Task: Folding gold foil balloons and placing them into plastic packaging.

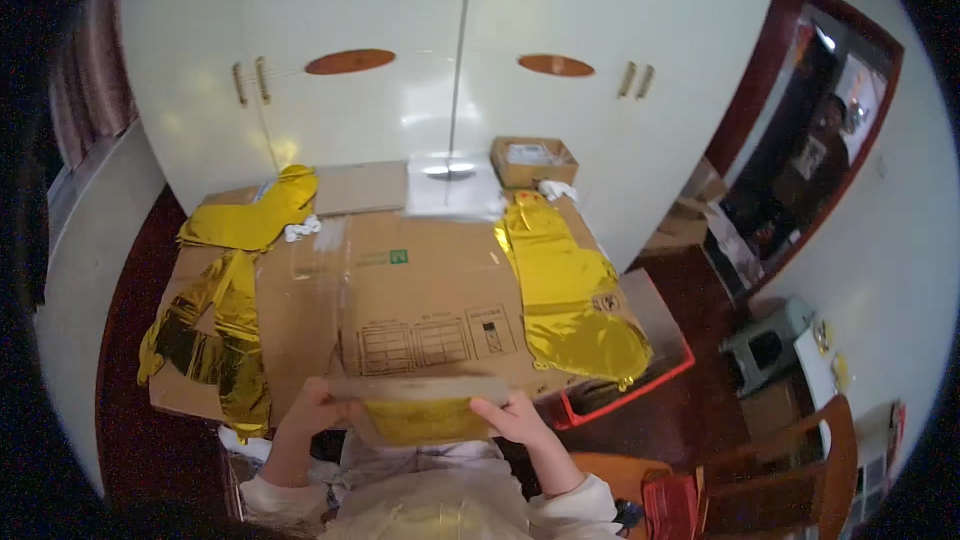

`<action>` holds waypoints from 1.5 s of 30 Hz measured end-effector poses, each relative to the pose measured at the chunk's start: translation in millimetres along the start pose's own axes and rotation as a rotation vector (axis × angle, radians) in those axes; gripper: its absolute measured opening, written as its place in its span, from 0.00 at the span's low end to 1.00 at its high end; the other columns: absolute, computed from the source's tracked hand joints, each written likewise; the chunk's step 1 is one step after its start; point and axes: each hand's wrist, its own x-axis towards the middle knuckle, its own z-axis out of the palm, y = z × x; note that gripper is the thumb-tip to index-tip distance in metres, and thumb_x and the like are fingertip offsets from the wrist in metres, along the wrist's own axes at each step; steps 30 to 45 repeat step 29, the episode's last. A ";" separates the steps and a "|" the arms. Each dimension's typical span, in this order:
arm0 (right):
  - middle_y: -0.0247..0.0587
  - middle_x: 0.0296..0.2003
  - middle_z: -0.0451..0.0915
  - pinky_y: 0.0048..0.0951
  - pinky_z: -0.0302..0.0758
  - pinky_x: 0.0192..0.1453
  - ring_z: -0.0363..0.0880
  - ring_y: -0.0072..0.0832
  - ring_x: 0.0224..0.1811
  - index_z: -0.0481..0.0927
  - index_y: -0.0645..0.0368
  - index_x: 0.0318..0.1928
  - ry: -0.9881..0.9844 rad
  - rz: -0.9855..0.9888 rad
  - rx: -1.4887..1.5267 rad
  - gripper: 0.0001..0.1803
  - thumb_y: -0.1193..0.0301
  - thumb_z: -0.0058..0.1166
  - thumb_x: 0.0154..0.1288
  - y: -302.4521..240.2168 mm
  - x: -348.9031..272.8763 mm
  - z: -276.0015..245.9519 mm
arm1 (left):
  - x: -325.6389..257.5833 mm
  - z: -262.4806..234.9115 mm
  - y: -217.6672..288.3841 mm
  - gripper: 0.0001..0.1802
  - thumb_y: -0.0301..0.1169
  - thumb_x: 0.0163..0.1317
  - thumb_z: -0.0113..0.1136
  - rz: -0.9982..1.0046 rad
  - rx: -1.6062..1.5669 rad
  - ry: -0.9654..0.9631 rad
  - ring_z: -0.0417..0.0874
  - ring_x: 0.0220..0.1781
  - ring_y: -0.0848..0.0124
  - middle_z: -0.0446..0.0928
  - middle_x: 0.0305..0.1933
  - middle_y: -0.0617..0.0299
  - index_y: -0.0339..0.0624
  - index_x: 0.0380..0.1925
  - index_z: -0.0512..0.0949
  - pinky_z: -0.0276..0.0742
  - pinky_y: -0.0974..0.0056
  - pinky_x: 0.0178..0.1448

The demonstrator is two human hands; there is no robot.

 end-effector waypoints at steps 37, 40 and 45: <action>0.26 0.34 0.85 0.30 0.78 0.42 0.77 0.33 0.39 0.85 0.45 0.33 0.321 0.072 -1.693 0.16 0.72 0.62 0.36 7.5 -120.3 -267.6 | 8.2 146.7 -93.5 0.14 0.37 0.57 0.63 0.660 1.001 -0.072 0.84 0.43 0.74 0.82 0.44 0.68 0.52 0.44 0.81 0.81 0.70 0.45; 0.26 0.34 0.85 0.30 0.78 0.42 0.77 0.33 0.39 0.85 0.45 0.33 0.321 0.072 -1.693 0.16 0.72 0.62 0.36 7.5 -120.3 -267.6 | 8.2 146.7 -93.5 0.14 0.37 0.57 0.63 0.660 1.001 -0.072 0.84 0.43 0.74 0.82 0.44 0.68 0.52 0.44 0.81 0.81 0.70 0.45; 0.26 0.34 0.85 0.30 0.78 0.42 0.77 0.33 0.39 0.85 0.45 0.33 0.321 0.072 -1.693 0.16 0.72 0.62 0.36 7.5 -120.3 -267.6 | 8.2 146.7 -93.5 0.14 0.37 0.57 0.63 0.660 1.001 -0.072 0.84 0.43 0.74 0.82 0.44 0.68 0.52 0.44 0.81 0.81 0.70 0.45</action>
